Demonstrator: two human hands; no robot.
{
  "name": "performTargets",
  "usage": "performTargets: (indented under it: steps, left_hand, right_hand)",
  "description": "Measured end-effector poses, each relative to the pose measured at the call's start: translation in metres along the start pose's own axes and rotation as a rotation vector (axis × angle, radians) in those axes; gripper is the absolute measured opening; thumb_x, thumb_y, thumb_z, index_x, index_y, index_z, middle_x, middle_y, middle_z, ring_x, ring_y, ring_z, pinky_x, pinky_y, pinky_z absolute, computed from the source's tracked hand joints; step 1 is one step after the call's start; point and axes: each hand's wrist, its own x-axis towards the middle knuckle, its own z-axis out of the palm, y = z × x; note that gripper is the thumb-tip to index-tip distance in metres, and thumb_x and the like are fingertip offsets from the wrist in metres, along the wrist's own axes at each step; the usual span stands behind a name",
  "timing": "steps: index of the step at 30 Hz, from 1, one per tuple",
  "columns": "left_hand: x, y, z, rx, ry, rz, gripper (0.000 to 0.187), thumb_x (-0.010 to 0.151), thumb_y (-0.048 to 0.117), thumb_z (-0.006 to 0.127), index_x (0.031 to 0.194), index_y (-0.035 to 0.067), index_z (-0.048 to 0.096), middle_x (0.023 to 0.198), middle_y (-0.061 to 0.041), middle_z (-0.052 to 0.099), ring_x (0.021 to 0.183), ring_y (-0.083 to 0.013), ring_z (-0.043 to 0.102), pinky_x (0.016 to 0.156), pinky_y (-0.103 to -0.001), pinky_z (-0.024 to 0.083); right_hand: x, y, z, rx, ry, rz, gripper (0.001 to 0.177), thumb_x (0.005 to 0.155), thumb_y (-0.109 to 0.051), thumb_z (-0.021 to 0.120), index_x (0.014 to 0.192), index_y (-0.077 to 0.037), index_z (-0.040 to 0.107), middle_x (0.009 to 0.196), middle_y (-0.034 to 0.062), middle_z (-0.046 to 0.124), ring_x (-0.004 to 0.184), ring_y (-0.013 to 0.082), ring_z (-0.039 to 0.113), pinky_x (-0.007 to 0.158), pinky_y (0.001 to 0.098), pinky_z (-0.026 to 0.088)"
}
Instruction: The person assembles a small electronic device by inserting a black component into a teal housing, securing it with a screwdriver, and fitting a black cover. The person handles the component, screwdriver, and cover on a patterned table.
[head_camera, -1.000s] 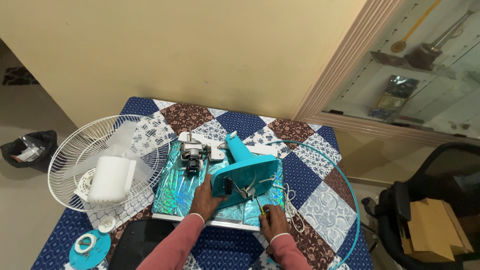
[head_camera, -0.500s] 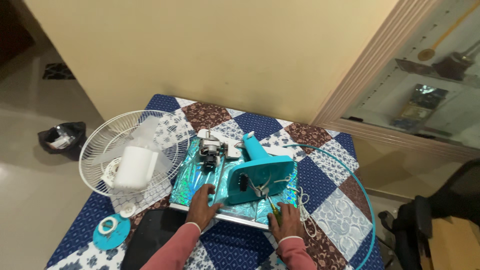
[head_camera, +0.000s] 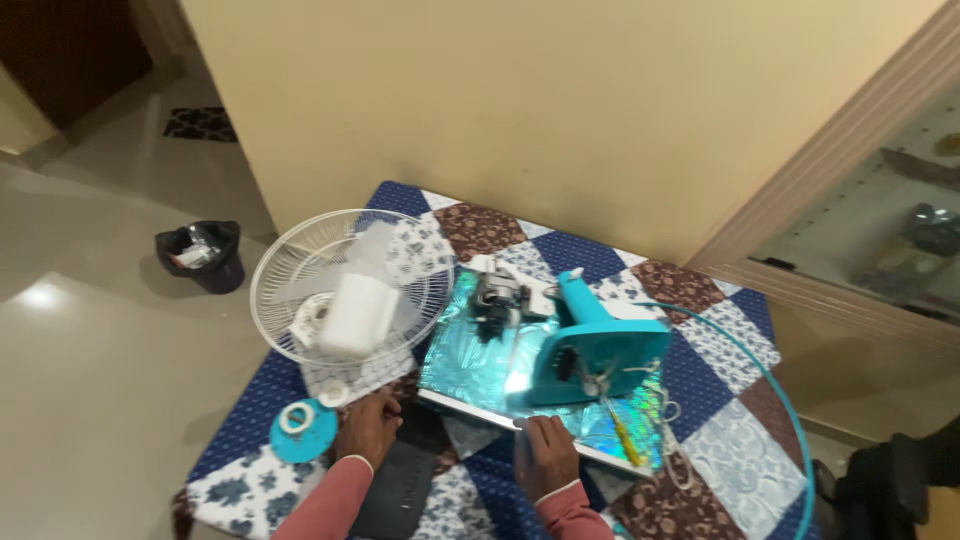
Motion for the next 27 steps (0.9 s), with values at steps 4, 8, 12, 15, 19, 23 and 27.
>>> performTargets:
  steps: [4,8,12,15,19,23,27]
  left_hand:
    - [0.01,-0.052,-0.052,0.16,-0.039,-0.035,0.011,0.081,0.013,0.075,0.091,0.015,0.078,0.1,-0.01,0.076,0.1,-0.0304,0.071,0.088,-0.045,0.057]
    - [0.015,-0.095,-0.104,0.267,-0.096,-0.254,0.019,0.083,0.012,0.074,0.099,0.02,0.082,0.111,-0.01,0.077,0.103,-0.0312,0.073,0.094,-0.044,0.057]
    - [0.018,-0.126,-0.136,0.27,-0.128,-0.289,0.025,0.086,0.005,0.069,0.097,0.021,0.083,0.111,-0.007,0.077,0.103,-0.0294,0.073,0.094,-0.046,0.057]
    - [0.013,-0.138,-0.144,0.329,-0.121,-0.206,0.02,0.086,0.009,0.072,0.096,0.02,0.085,0.113,-0.007,0.075,0.107,-0.029,0.072,0.096,-0.044,0.057]
    - [0.011,-0.136,-0.144,0.319,-0.288,-0.281,0.022,0.088,0.016,0.074,0.109,0.022,0.081,0.119,-0.006,0.075,0.11,-0.0265,0.073,0.101,-0.041,0.057]
    - [0.008,-0.135,-0.134,0.313,-0.3,-0.26,0.028,0.089,0.015,0.075,0.116,0.023,0.078,0.124,-0.009,0.071,0.113,-0.029,0.07,0.1,-0.042,0.056]
    - [0.007,-0.146,-0.115,0.301,-0.275,-0.217,0.025,0.09,0.016,0.074,0.115,0.02,0.077,0.124,-0.008,0.071,0.115,-0.0292,0.068,0.1,-0.042,0.055]
  right_hand:
    - [0.006,-0.061,0.044,0.131,-0.124,0.112,0.015,0.081,-0.006,0.074,0.094,-0.01,0.067,0.088,0.0103,0.064,0.084,0.0333,0.062,0.072,0.0423,0.051]
    - [0.006,-0.113,0.089,0.291,-0.195,0.103,0.021,0.075,-0.001,0.071,0.094,-0.008,0.065,0.093,0.011,0.063,0.087,0.0338,0.063,0.071,0.0417,0.053]
    - [-0.006,-0.145,0.13,0.317,-0.4,0.19,0.016,0.078,-0.001,0.072,0.091,-0.01,0.068,0.092,0.0094,0.064,0.089,0.032,0.065,0.072,0.0407,0.054]
    - [-0.022,-0.156,0.152,0.375,-0.479,0.21,0.013,0.08,-0.002,0.072,0.091,-0.01,0.07,0.095,0.0098,0.064,0.09,0.0324,0.065,0.074,0.0403,0.054]
    - [-0.04,-0.157,0.169,0.331,-0.584,0.259,0.007,0.084,-0.007,0.074,0.09,-0.01,0.072,0.098,0.0101,0.066,0.091,0.033,0.066,0.076,0.0406,0.055]
    - [-0.054,-0.152,0.172,0.332,-0.616,0.291,0.01,0.082,-0.007,0.076,0.091,-0.01,0.072,0.11,0.0153,0.066,0.091,0.0344,0.068,0.081,0.0422,0.055]
    - [-0.068,-0.147,0.166,0.301,-0.675,0.375,0.01,0.082,-0.005,0.074,0.092,-0.009,0.072,0.102,0.0123,0.068,0.093,0.0356,0.067,0.076,0.0425,0.057]
